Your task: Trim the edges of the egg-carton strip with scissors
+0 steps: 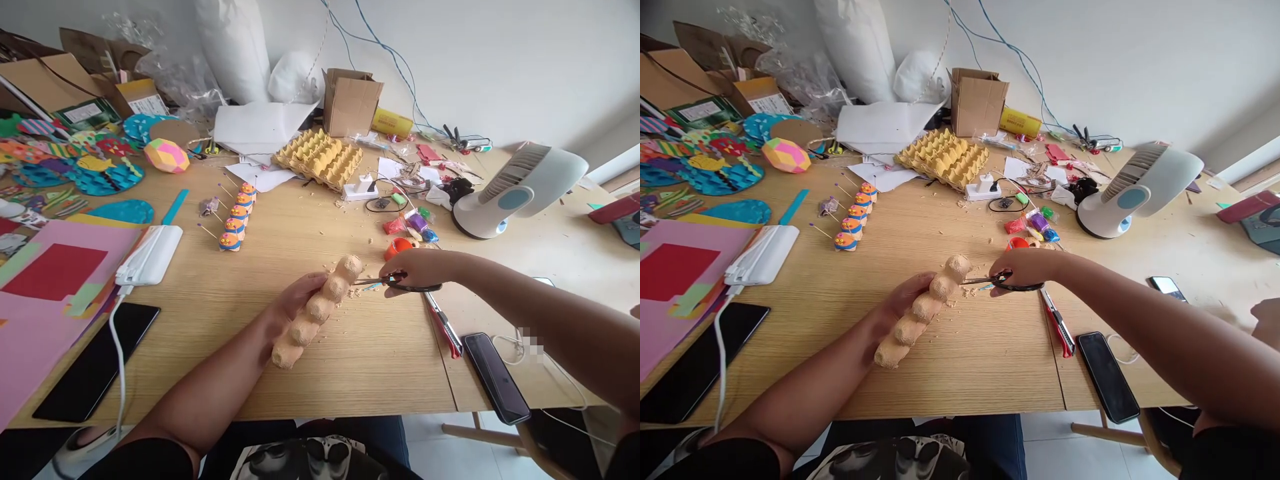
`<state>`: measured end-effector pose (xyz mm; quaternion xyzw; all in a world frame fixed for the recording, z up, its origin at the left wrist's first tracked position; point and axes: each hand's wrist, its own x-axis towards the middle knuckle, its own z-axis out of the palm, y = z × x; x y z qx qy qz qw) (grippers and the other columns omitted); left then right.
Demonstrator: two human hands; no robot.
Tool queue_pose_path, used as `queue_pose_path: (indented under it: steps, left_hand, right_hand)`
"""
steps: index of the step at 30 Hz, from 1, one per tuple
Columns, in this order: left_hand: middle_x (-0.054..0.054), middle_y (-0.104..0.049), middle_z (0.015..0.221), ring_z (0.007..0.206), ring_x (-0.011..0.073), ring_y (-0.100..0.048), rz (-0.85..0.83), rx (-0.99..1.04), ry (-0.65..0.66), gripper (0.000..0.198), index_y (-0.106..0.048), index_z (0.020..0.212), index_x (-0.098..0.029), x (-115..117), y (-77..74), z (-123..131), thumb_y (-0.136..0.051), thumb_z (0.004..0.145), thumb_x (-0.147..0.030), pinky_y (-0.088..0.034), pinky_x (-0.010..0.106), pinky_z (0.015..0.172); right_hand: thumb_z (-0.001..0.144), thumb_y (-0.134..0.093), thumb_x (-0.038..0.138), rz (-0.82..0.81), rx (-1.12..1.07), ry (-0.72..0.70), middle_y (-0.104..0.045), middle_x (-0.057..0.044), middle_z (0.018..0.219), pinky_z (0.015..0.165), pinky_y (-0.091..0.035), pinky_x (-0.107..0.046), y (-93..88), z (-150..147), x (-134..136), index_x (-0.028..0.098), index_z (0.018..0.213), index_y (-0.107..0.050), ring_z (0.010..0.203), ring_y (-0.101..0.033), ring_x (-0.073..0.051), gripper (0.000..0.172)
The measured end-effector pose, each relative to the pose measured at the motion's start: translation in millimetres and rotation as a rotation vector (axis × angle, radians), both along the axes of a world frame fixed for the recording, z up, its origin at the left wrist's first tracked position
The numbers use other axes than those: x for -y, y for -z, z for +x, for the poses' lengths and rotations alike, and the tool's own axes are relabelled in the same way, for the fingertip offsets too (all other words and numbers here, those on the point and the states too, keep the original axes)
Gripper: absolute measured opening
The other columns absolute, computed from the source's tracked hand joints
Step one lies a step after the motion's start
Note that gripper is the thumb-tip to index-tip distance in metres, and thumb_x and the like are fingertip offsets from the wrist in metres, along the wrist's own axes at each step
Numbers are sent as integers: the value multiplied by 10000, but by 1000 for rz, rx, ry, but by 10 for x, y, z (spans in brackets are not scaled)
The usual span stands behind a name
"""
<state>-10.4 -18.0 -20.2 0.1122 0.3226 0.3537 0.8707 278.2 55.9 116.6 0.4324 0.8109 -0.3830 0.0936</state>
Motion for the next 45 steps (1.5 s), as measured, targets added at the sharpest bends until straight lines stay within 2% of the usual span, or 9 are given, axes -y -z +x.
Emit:
queue_pose_path:
  steps: [2,8,12,18,22,27,31,35,45]
  left_hand:
    - [99,-750,767,696,322,-739,2,48,-15,319,-763,1083,-255,-39,13,42,-672,974,-541,-576,458,727]
    - [115,-755,761,725,354,-739,-8,67,-42,289,-758,1098,-245,-44,33,48,-635,999,-487,-580,496,734]
    - [86,-714,680,613,300,-692,2,23,-75,262,-747,1087,-251,-41,-7,65,-650,989,-473,-563,442,659]
    - [44,-660,611,515,211,-591,25,-32,140,229,-711,1044,-239,-36,-116,21,-694,964,-452,-523,357,600]
    - [33,-654,605,506,203,-572,79,-61,158,254,-698,1075,-250,-10,-147,-6,-721,940,-465,-519,357,602]
    - [42,-673,633,532,210,-588,181,-61,186,235,-729,1041,-242,-32,-60,15,-736,915,-441,-504,351,609]
    - [17,-629,612,478,150,-518,226,-101,165,194,-704,913,-227,-58,6,27,-737,912,-419,-442,293,548]
    - [20,-605,589,482,157,-518,277,-65,246,263,-689,851,-218,-58,9,12,-752,912,-466,-435,300,560]
    - [18,-595,628,492,123,-499,331,-65,257,346,-697,776,-217,-66,87,31,-807,847,-537,-364,252,508]
  right_hand:
    - [664,-907,758,-8,1,4,-670,11,635,599,-374,-313,-48,-28,-12,267,728,-789,559,-546,-148,509]
    - [695,-859,796,-18,117,-34,-704,-6,676,624,-385,-322,-102,-91,-34,275,786,-822,594,-572,-159,531]
    - [723,-804,834,-29,133,-61,-669,-7,666,644,-386,-328,-114,-90,-63,255,770,-798,618,-551,-158,580]
    - [752,-777,798,-139,247,-124,-707,-8,781,711,-409,-315,-248,-135,-69,231,868,-785,709,-585,-170,579]
    - [742,-767,799,-139,276,-114,-711,-12,811,735,-410,-322,-262,-151,-63,230,916,-783,739,-588,-181,595]
    - [732,-773,781,-169,259,-119,-697,-13,815,737,-408,-323,-234,-124,-86,223,918,-775,739,-574,-181,588]
    - [747,-763,776,-156,265,-127,-672,-3,781,735,-400,-322,-233,-127,-84,224,903,-760,720,-559,-174,574]
    - [769,-749,775,-153,270,-160,-655,2,756,730,-396,-319,-246,-138,-69,220,875,-749,707,-553,-169,565]
    - [758,-800,734,-71,346,-229,-763,-28,861,744,-378,-327,-276,-160,-118,237,946,-799,798,-648,-211,532]
